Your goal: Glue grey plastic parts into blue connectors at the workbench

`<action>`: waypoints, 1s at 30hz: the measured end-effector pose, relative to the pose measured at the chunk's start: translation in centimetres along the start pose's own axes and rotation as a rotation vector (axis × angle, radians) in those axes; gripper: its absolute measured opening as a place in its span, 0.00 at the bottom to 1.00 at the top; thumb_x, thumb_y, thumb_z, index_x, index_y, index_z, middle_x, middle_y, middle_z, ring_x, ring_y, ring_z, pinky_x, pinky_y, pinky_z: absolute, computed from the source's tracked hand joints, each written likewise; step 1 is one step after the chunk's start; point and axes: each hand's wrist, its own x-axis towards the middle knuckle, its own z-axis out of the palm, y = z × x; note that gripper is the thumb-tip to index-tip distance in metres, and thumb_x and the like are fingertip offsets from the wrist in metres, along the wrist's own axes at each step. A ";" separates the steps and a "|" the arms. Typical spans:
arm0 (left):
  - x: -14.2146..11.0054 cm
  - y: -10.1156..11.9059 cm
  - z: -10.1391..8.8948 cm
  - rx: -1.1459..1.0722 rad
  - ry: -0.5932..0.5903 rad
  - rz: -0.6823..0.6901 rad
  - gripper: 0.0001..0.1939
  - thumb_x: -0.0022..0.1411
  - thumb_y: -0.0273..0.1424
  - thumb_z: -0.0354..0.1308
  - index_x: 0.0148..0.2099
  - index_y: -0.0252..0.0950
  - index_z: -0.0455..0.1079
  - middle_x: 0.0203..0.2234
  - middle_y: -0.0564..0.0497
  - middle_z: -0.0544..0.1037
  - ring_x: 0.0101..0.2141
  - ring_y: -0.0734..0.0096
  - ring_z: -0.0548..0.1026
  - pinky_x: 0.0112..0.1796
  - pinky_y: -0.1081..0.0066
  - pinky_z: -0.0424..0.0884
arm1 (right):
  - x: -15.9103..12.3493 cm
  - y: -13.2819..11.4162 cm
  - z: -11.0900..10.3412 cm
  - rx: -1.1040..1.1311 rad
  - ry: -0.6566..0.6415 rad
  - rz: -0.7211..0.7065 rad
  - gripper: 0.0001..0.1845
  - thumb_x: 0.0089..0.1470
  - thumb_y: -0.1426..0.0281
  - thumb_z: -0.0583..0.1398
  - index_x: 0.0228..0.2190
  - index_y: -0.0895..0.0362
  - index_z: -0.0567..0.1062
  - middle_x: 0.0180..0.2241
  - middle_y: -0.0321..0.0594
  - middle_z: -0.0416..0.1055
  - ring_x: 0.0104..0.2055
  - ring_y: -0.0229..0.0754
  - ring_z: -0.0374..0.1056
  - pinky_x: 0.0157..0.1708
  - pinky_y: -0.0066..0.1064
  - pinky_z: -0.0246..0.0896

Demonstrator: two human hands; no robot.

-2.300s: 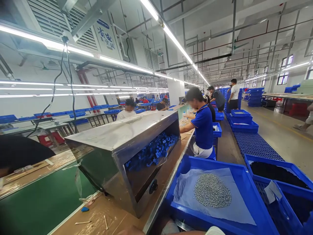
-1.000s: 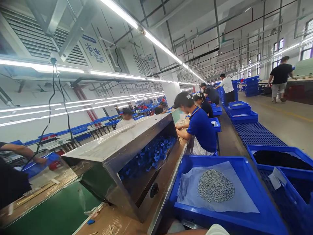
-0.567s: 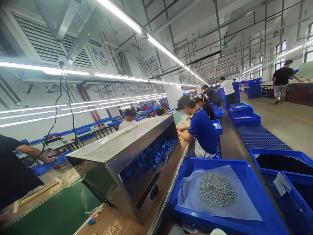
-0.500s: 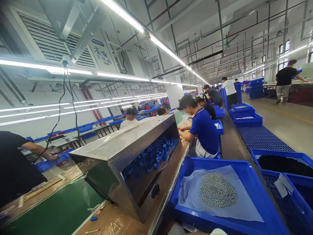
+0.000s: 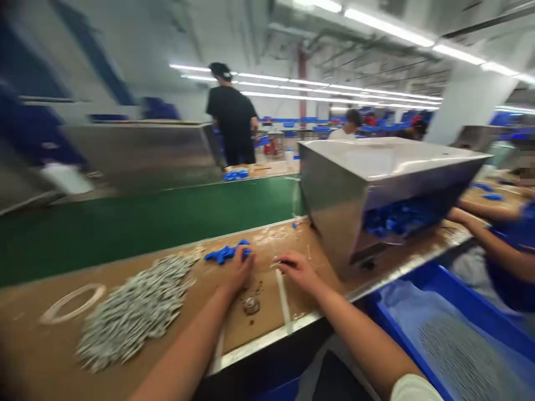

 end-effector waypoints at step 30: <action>1.1 -7.5 -0.5 -0.052 0.030 0.215 0.24 0.70 0.50 0.54 0.29 0.38 0.59 0.26 0.54 0.67 0.31 0.70 0.66 0.34 0.69 0.58 | 2.2 2.5 4.4 -0.262 -0.747 -0.454 0.10 0.70 0.74 0.54 0.48 0.54 0.74 0.39 0.44 0.74 0.40 0.42 0.72 0.39 0.33 0.71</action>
